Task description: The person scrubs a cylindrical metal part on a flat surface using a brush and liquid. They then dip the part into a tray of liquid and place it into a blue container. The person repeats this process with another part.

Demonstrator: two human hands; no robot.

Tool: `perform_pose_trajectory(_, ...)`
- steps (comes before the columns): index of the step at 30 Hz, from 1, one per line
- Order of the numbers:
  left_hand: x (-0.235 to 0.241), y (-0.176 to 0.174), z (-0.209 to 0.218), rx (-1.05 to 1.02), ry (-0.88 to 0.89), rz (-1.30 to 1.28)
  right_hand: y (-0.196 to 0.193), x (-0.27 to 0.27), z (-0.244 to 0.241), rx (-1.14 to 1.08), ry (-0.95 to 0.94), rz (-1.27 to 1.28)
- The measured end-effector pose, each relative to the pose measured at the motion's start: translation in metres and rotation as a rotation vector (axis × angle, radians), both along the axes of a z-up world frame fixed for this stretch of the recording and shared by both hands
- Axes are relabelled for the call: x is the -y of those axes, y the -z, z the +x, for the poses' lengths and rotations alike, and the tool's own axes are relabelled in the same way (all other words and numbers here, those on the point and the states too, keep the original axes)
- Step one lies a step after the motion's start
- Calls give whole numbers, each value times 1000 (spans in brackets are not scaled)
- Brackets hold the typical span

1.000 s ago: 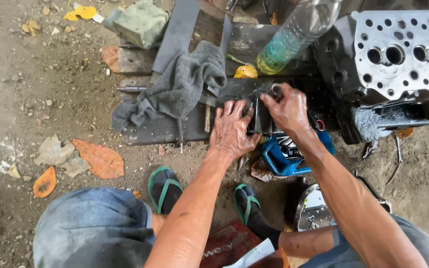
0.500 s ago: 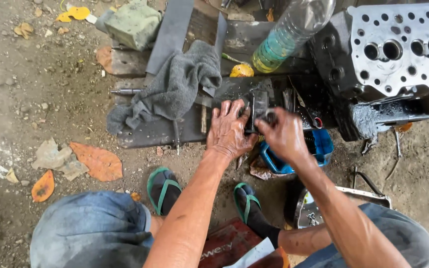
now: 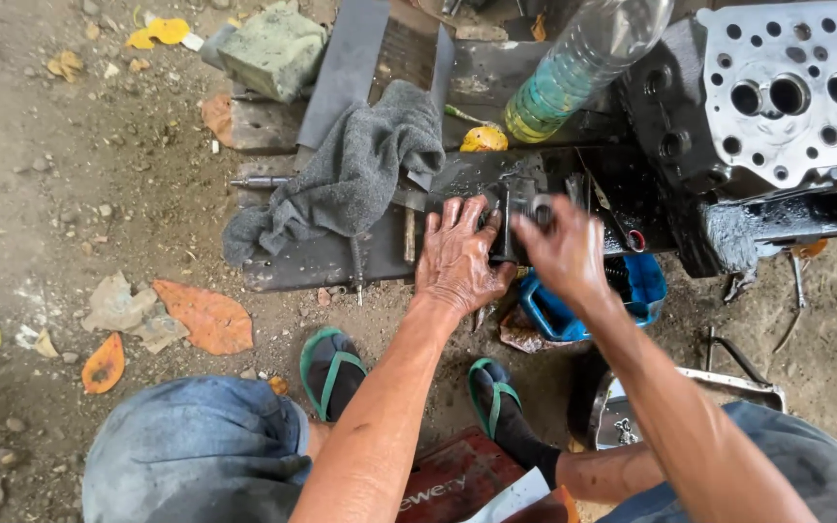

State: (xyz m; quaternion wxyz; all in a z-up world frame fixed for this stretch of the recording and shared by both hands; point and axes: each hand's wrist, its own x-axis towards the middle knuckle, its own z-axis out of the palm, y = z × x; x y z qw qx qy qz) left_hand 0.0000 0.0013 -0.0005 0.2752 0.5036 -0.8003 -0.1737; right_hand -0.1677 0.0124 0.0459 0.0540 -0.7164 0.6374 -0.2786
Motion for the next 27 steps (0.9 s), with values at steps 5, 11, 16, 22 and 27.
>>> perform_pose_trajectory(5,-1,-6,4,-24,-9,-21,3,76,-18,73,95,158)
perform_pose_trajectory(11,-7,-9,5,-42,23,-146,-129,31,-40,1211,113,459)
perform_pose_trajectory(16,-5,-10,-4,16,25,-154,-177,9,-102,1592,-116,350)
perform_pose_trajectory(22,6,14,-7,74,-41,-199,-231,-28,-105,1748,-793,289)
perform_pose_trajectory(27,-1,-1,-12,106,-59,-242,-189,-81,-168,1642,-772,71)
